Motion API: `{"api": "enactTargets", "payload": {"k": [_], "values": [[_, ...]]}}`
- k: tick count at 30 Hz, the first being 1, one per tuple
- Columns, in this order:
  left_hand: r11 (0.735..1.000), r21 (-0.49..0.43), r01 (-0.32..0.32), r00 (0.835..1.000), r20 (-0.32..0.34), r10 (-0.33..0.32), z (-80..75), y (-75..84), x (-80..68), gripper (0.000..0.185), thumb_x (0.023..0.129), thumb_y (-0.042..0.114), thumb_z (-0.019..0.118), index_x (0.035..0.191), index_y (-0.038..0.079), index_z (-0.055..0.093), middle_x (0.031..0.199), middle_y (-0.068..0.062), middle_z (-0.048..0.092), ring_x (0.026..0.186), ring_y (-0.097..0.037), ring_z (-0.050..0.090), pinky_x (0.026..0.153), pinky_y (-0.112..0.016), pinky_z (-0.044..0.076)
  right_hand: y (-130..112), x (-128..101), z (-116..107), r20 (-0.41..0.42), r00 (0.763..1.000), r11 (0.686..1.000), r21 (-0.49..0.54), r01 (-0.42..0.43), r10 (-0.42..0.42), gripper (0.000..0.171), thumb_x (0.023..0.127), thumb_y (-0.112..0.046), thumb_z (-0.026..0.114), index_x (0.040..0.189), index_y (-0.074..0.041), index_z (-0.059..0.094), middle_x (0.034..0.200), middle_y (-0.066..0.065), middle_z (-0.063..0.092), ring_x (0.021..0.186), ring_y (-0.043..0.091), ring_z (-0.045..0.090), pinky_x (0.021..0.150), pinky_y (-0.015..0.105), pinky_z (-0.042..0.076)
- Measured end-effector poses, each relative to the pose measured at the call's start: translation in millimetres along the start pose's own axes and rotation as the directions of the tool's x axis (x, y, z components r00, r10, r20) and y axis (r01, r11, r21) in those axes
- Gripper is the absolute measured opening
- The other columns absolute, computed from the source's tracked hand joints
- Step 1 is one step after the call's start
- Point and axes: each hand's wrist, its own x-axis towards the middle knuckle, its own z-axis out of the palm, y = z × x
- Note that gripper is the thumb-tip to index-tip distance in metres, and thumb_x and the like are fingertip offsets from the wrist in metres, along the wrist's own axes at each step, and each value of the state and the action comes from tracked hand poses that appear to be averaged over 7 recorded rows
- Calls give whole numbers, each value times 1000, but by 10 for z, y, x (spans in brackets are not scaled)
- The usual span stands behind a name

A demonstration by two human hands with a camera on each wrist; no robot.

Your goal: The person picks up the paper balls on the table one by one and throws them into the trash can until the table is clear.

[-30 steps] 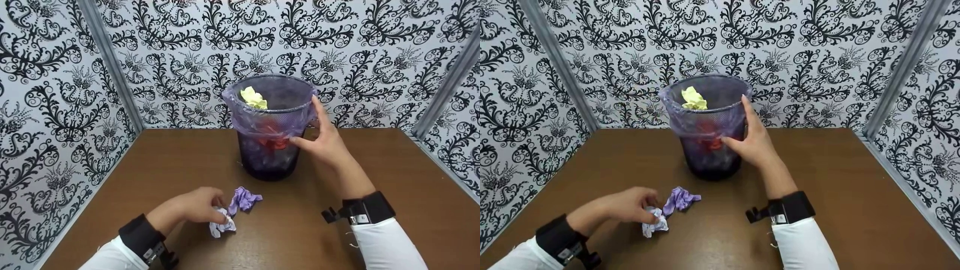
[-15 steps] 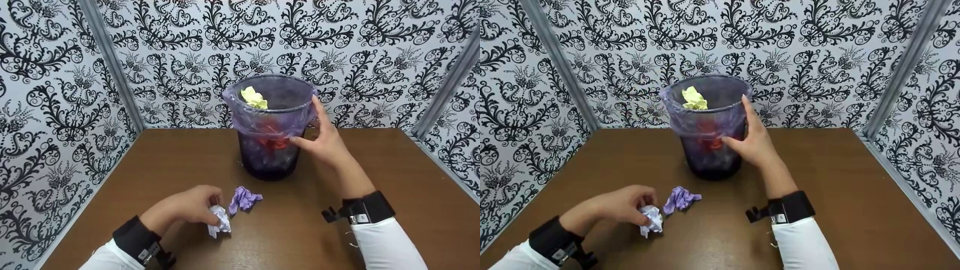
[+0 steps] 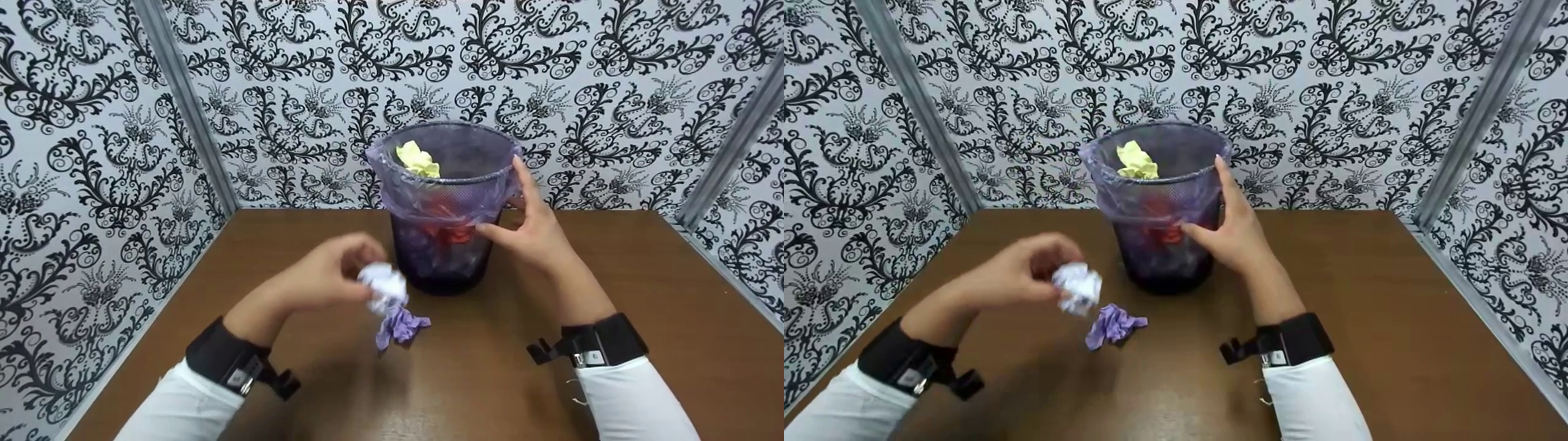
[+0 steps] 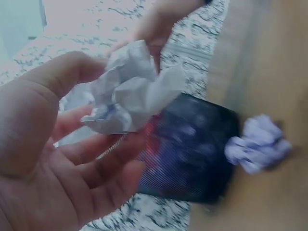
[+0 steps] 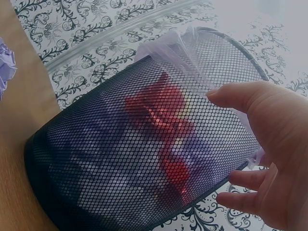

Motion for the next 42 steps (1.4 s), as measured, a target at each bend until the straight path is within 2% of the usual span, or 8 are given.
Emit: {"api": "enactTargets", "payload": {"k": [7, 15, 21, 24, 28, 30, 34, 42], "values": [[997, -31, -73, 977, -202, 66, -124, 483, 305, 44, 77, 14, 80, 110, 16, 52, 101, -7, 64, 88, -24, 65, 74, -38, 57, 219, 71, 17, -19, 999, 1000, -6, 30, -30, 112, 75, -31, 85, 155, -36, 6, 152, 12, 32, 132, 36, 43, 99, 58, 42], [980, -107, -171, 902, -418, 111, -217, 981, 602, 36, 80, 10, 76, 102, 7, 49, 108, -12, 60, 91, -26, 66, 72, -40, 58, 501, 179, 49, -41, 997, 998, -38, 57, -58, 112, 70, -42, 86, 148, -55, 6, 151, 2, 35, 131, 31, 44, 101, 63, 37], [989, -80, -127, 860, -505, 69, -272, 1174, 884, 33, 83, 18, 77, 99, 10, 48, 107, -11, 60, 91, -24, 64, 72, -40, 58, 449, 153, 50, -32, 999, 999, -30, 42, -43, 114, 71, -40, 86, 149, -53, 5, 152, 4, 35, 132, 31, 44, 100, 62, 38], [990, -68, -126, 826, -559, 67, -293, 1233, 1042, 31, 83, 18, 76, 95, 11, 49, 106, -8, 60, 88, -21, 62, 69, -35, 56, 499, 172, 48, -33, 998, 998, -21, 55, -56, 113, 71, -40, 86, 149, -54, 5, 152, 3, 34, 130, 31, 45, 97, 59, 43], [990, -13, -141, 779, -618, 103, -284, 1241, 1289, 29, 83, 19, 77, 91, 10, 50, 110, -3, 55, 89, -17, 58, 68, -28, 54, 513, 175, 36, -37, 997, 998, -5, 60, -60, 113, 71, -39, 86, 149, -53, 6, 151, 4, 35, 130, 32, 46, 95, 57, 45], [989, 49, -137, 767, -627, 137, -255, 1195, 1427, 29, 84, 20, 76, 89, 11, 50, 111, -1, 54, 91, -15, 56, 69, -25, 53, 515, 173, 28, -40, 998, 999, -6, 54, -54, 113, 71, -39, 86, 149, -54, 6, 151, 4, 35, 130, 32, 46, 95, 56, 45], [982, 167, -92, 767, -617, 177, -164, 1056, 1672, 29, 83, 23, 76, 88, 11, 49, 106, 1, 52, 91, -12, 54, 70, -19, 50, 465, 150, 19, -39, 998, 999, -12, 41, -41, 113, 72, -38, 86, 150, -52, 6, 151, 5, 35, 131, 31, 45, 97, 56, 44], [950, 306, 64, 802, -582, 133, -52, 857, 1907, 30, 81, 23, 79, 85, 13, 51, 98, 1, 50, 88, -11, 50, 71, -17, 47, 213, 72, 6, -16, 998, 998, 35, 58, -57, 112, 74, -26, 86, 155, -34, 8, 152, 13, 32, 130, 36, 44, 99, 56, 43]]}}
